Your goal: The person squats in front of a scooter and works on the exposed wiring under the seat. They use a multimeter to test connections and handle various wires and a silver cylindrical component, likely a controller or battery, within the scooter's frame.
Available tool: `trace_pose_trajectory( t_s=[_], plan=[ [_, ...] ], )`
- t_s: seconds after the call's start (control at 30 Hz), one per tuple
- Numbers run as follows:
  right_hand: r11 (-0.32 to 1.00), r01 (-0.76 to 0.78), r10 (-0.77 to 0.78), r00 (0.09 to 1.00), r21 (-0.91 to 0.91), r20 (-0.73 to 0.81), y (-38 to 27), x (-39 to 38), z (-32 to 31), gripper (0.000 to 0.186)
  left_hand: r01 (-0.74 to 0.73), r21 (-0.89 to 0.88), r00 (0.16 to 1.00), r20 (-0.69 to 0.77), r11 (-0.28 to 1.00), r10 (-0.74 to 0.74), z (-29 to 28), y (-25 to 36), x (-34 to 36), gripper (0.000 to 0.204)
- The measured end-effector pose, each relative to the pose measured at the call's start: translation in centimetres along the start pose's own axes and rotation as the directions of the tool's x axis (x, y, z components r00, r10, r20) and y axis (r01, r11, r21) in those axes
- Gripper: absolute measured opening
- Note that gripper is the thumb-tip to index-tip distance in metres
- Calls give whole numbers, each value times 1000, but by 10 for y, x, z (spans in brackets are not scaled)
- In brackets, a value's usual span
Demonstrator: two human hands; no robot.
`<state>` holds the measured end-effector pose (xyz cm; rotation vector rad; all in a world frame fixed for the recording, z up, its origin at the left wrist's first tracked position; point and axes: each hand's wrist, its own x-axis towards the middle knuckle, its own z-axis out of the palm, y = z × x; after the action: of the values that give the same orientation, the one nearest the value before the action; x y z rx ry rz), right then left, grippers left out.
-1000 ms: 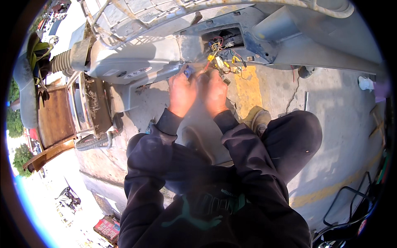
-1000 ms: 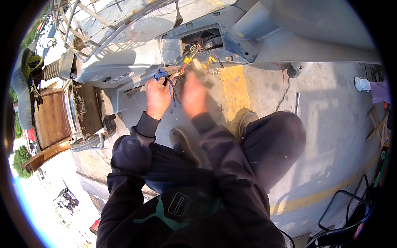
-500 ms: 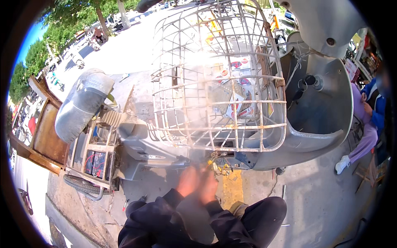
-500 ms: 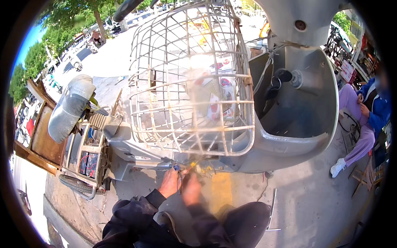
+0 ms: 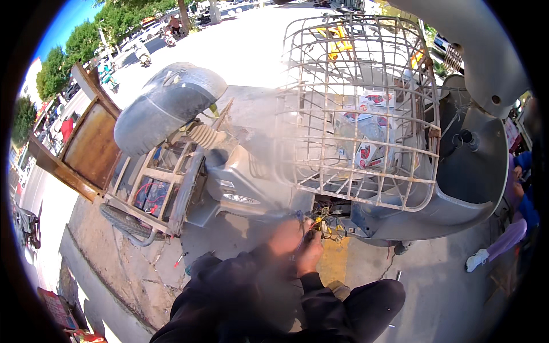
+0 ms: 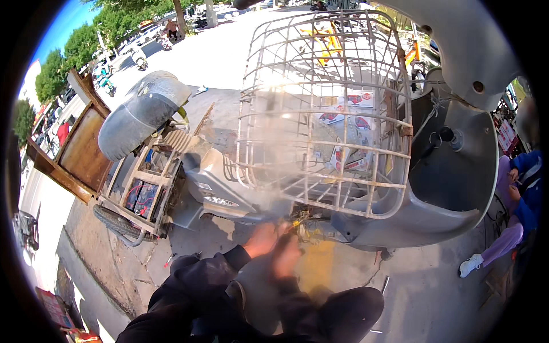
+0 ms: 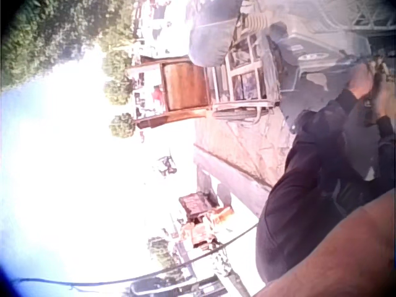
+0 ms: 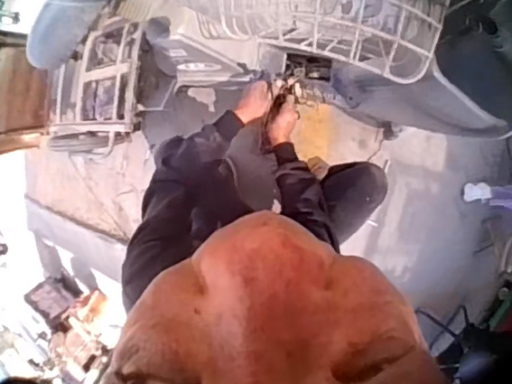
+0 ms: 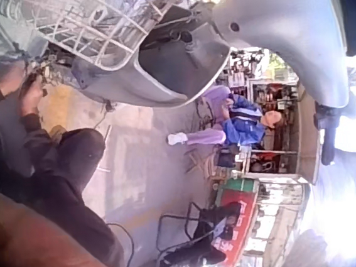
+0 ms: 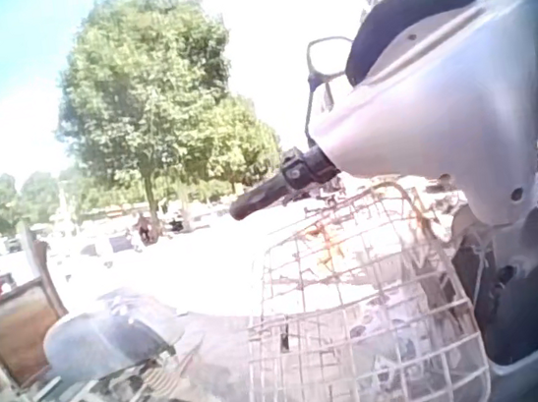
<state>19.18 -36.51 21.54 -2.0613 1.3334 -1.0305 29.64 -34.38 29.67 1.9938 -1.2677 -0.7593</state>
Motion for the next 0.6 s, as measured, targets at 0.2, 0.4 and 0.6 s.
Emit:
trace_pose_trajectory(
  t_s=[0.2, 0.4, 0.6],
  plan=[
    [822, -255, 245, 965, 509, 89, -1, -2, -1, 20, -56, -18, 975, -216, 998, 50, 17, -10, 4, 67],
    [980, -101, 85, 991, 169, 103, -10, -1, -10, 23, 21, -117, 978, -203, 993, -45, 13, -7, 0, 68],
    [964, -68, 59, 997, 256, 44, -12, -4, -9, 24, 30, -203, 999, -4, 979, -32, 12, -23, 11, 67]
  ],
)
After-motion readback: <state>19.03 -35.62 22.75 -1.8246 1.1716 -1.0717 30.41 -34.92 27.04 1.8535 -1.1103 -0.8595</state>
